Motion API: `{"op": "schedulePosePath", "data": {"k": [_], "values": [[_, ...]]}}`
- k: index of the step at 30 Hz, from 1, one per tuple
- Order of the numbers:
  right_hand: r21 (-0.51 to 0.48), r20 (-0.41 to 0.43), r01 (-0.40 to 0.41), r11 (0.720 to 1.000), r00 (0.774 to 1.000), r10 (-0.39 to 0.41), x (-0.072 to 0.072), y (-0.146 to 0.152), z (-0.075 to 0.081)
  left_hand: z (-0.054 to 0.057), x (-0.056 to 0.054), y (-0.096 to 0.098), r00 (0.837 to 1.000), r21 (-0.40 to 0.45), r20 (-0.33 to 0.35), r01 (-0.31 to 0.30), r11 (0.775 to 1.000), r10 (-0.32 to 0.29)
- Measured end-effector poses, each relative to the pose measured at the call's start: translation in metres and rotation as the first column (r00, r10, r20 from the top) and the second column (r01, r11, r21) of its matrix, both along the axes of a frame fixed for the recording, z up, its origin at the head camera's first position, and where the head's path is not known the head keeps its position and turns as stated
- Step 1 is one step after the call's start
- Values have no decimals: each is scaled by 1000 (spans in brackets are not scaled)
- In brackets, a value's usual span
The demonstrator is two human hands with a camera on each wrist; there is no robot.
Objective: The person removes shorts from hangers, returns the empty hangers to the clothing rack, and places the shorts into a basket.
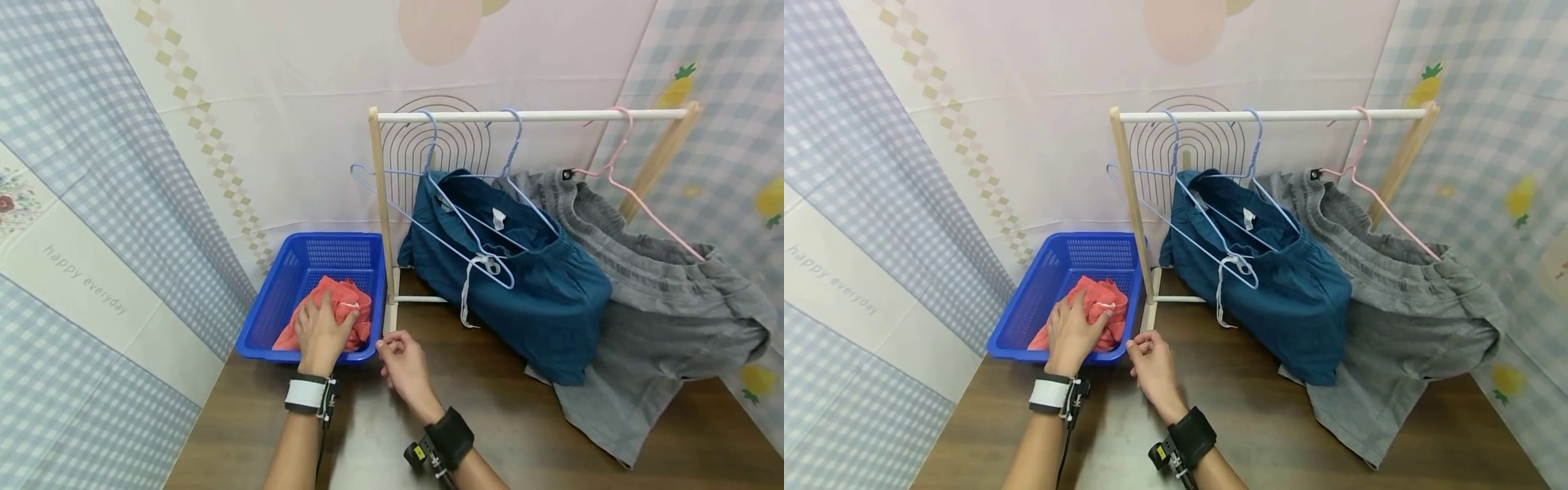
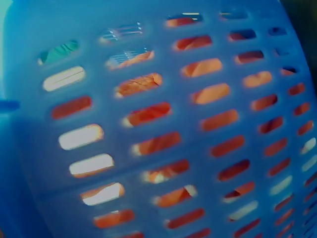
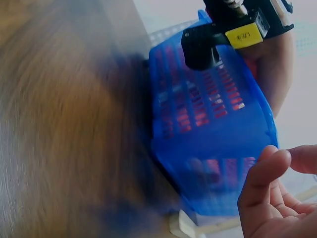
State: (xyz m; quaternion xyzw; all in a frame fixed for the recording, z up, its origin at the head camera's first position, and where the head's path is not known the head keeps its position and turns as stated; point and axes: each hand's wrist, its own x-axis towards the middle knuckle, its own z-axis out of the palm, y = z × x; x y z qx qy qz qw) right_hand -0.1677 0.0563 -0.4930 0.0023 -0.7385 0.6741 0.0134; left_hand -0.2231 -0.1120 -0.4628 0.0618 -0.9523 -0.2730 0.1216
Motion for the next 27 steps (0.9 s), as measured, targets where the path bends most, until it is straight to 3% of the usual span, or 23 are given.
{"op": "schedulePosePath", "data": {"k": [10,18,22,27], "values": [[125,-131,113,986,987,-97,8,25,14,9,5,9,991,21,-134,3,1000,0],[187,-207,219,958,962,-179,18,45,23,15,13,23,972,75,-231,59,995,-40],[211,-274,274,938,938,-212,22,56,36,22,15,32,954,107,-292,102,989,-67],[257,-352,341,904,904,-241,28,74,50,29,17,44,916,122,-387,166,979,-107]]}}
